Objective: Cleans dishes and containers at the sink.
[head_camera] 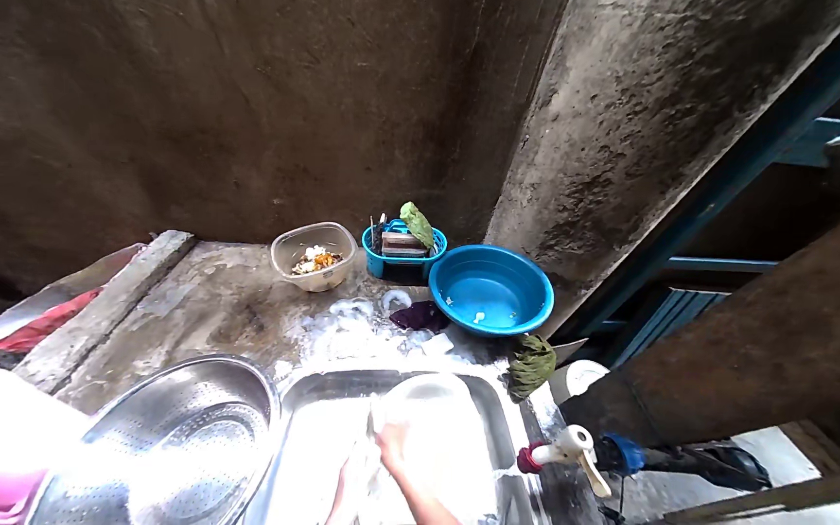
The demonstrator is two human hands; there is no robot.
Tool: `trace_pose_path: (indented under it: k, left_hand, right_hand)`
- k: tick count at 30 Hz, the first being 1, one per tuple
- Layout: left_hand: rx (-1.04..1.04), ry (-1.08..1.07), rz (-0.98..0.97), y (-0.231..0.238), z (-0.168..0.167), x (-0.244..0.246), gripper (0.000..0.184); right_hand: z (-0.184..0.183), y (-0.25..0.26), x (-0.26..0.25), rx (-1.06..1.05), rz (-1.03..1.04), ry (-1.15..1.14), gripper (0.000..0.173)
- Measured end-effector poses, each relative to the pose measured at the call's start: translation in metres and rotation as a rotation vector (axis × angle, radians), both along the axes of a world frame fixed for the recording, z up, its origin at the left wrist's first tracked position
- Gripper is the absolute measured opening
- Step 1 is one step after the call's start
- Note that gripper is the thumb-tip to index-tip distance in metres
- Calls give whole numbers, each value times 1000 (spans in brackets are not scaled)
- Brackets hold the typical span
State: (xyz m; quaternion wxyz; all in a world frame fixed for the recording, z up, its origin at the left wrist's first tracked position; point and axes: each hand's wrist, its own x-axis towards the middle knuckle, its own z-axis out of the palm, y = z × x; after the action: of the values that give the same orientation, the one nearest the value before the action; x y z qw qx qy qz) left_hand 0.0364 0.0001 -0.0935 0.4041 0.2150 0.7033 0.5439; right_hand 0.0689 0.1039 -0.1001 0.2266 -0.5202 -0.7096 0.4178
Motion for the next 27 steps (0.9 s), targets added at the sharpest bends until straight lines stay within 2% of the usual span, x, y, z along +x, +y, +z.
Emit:
trace_pose_path:
  k: [1, 3, 5, 6, 8, 9, 11, 12, 13, 16, 18, 19, 21, 23, 25, 27]
  left_hand:
    - [-9, 61, -49, 1, -1, 1, 47]
    - [-31, 87, -75, 5, 4, 8, 48]
    - [-29, 85, -93, 11, 4, 9, 46]
    - [-31, 68, -101, 14, 0, 6, 44]
    - [-80, 12, -49, 15, 7, 3, 15]
    - [-87, -45, -39, 13, 14, -1, 6]
    - [-118, -135, 2, 5, 31, -14, 7]
    - [-109, -139, 30, 3, 30, -20, 8]
    - [-129, -135, 55, 0, 31, -23, 9]
    - [-155, -194, 67, -10, 25, -17, 15]
    - [-87, -283, 85, -6, 11, -7, 16]
    - [-47, -327, 118, -3, 11, -2, 17]
    - [-4, -333, 175, 0, 23, 7, 16]
    - [20, -298, 205, -1, 20, 6, 12]
    - [23, -265, 252, -1, 19, 0, 11]
    - [-15, -210, 207, -1, 27, -9, 19]
  right_hand:
    - [-5, 18, -2, 50, -123, -3, 40]
    - [-10, 31, 0, -24, -348, 97, 47]
    - [3, 8, 4, -219, -370, 160, 52]
    - [12, -14, 8, -329, -301, 128, 45]
    - [6, -52, 24, -474, 29, 71, 29]
    - [-5, -59, 38, -453, 309, 16, 30]
    - [-38, -55, 74, -254, 890, -161, 36]
    - [-52, -43, 94, -136, 1040, -251, 37]
    - [-56, -22, 113, -87, 1071, -372, 39]
    - [-31, 58, 121, 41, 863, -631, 47]
    - [-16, 75, 95, 193, 705, -622, 43]
    - [-14, 66, 78, 171, 576, -565, 42]
    - [-21, 24, 44, -55, 307, -263, 44]
    - [-20, -24, 25, -314, 309, -85, 50]
    - [0, -60, 18, -491, 348, -52, 39]
    - [-5, -72, 27, -365, 472, 56, 29]
